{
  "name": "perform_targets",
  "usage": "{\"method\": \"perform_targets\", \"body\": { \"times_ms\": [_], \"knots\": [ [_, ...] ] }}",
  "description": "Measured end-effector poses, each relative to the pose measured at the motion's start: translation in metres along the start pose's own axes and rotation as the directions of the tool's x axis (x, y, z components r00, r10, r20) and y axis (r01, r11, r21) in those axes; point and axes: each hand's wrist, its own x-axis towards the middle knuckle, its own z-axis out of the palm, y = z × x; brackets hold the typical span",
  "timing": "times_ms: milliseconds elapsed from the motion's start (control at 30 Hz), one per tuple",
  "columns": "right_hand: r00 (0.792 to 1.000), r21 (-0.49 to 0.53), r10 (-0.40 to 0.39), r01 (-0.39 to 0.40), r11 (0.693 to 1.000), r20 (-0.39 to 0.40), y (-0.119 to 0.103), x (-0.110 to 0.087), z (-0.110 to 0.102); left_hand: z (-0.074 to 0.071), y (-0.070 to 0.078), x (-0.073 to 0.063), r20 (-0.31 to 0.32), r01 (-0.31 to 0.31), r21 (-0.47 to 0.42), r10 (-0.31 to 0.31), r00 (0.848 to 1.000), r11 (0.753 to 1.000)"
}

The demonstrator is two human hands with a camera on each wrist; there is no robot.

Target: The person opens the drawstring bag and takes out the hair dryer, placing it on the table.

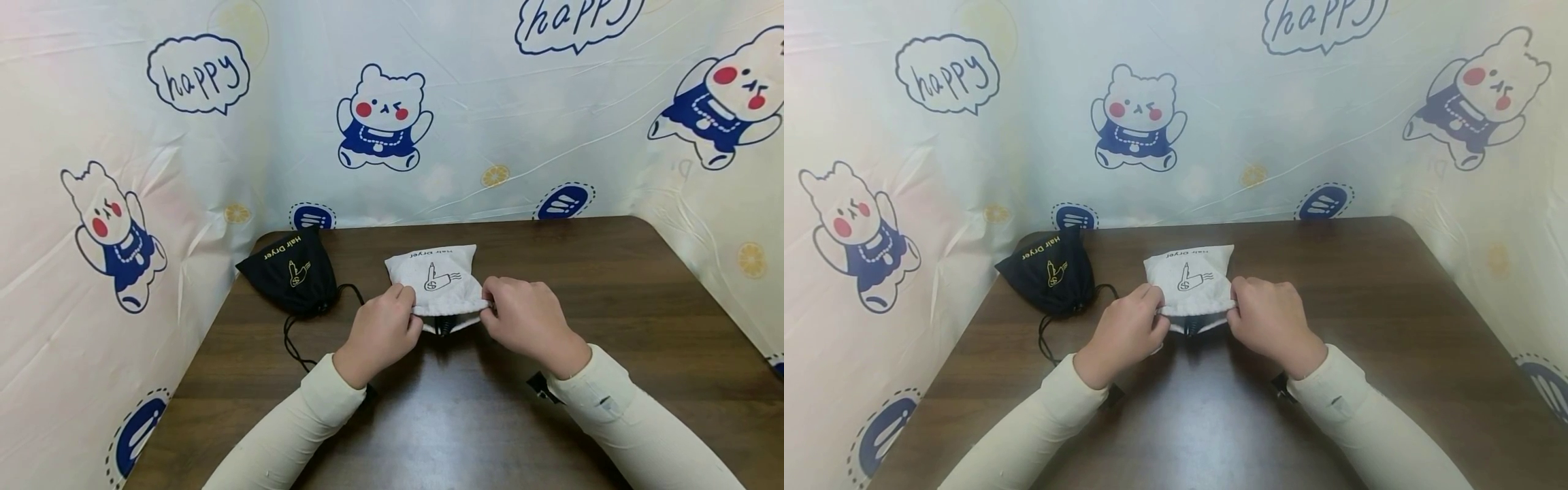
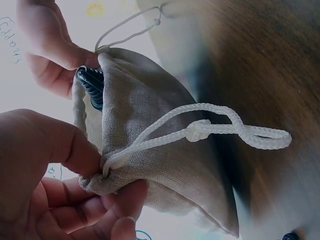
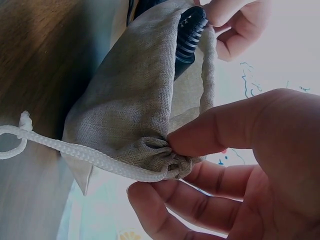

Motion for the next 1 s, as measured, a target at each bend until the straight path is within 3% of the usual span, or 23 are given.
{"method": "perform_targets", "body": {
  "times_ms": [1000],
  "knots": [
    [0.999, -0.013, 0.008, -0.008, 1.0, 0.037, 0.003, 0.0008, 0.0007, 0.0019, -0.0028, 0.0004, 0.011, 0.006, 0.019, -0.006, 1.0, 1.0]
  ]
}}
